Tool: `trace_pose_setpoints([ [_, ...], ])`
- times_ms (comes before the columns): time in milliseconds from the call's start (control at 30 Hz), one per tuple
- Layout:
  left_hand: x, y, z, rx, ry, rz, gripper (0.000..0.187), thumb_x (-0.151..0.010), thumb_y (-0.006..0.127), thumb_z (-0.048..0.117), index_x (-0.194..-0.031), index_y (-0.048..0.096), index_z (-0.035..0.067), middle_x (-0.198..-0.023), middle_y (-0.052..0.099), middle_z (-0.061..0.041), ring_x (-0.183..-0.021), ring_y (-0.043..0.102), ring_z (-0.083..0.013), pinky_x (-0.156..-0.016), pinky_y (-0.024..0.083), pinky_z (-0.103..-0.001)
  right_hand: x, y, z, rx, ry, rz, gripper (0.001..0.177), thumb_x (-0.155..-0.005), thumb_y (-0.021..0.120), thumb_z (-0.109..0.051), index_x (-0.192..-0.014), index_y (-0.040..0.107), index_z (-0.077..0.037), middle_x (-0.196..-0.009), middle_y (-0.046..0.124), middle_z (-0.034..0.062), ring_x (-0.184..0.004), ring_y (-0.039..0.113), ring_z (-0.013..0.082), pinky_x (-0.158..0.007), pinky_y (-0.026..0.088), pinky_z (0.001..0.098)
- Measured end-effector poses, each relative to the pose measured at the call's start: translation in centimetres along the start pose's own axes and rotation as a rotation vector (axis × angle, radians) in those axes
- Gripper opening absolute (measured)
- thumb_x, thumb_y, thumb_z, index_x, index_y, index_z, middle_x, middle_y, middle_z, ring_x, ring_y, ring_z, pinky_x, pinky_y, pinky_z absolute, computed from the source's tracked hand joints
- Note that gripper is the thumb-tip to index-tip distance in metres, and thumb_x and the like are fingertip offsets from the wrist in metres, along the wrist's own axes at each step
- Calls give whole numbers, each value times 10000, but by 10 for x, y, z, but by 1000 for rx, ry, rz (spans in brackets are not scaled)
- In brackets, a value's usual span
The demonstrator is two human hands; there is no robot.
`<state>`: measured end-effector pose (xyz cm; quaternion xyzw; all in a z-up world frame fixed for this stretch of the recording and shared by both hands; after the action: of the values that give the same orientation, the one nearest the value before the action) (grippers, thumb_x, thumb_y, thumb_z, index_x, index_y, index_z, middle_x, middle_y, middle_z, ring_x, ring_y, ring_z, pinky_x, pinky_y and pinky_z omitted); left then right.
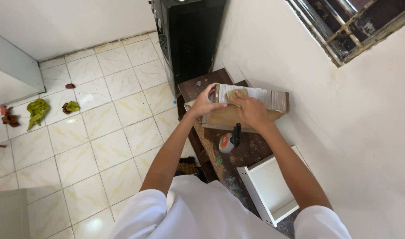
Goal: The person sprays a cloth with liquid from a spray bottle and wipes the top surface of a small wooden drawer unit. They repeatedly spray the cloth and rub the surface in circular motions, covering the entire top area.
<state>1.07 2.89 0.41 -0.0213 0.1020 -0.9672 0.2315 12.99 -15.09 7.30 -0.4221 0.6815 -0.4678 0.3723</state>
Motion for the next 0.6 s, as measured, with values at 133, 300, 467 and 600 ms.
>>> trace_pose_setpoints([
  [133,-2,-6,2,29,3,-35,1198,-600,968,422,-1563,357,55,-1566,446,-243,-1495,377,-386,-1222,329,-512,16,-15,5,78,89,-32,529,-776,609,-22,-1207,761,-289,-1424,633,-22,-934,746,322,-801,608,457],
  [300,1,-17,11,74,-28,-78,1186,-566,982,337,-1556,381,83,-1575,447,-220,-1502,363,-378,-1214,313,-513,-30,0,-15,129,157,144,499,-767,645,-57,-1212,766,-249,-1412,625,55,-919,737,340,-792,610,457],
  [467,5,-25,20,154,13,-122,1156,-580,981,271,-1552,384,84,-1571,440,-223,-1505,354,-381,-1208,354,-500,-12,2,-39,27,10,3,526,-744,643,-36,-1219,754,-230,-1422,630,24,-808,747,328,-754,617,437],
  [600,5,-27,21,103,22,-104,1138,-594,983,284,-1547,398,77,-1558,469,-225,-1497,380,-383,-1205,366,-493,7,-18,-22,74,82,-39,575,-726,601,29,-1183,779,-272,-1406,652,-15,-799,757,308,-711,608,448],
])
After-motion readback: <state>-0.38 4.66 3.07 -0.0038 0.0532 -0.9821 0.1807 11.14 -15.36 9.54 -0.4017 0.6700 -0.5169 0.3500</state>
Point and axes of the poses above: each hand's wrist, its own x-axis away from the middle knuckle, its own y-axis out of the palm, z = x × y, the point moved 2 cm from there along -x, towards the middle knuckle
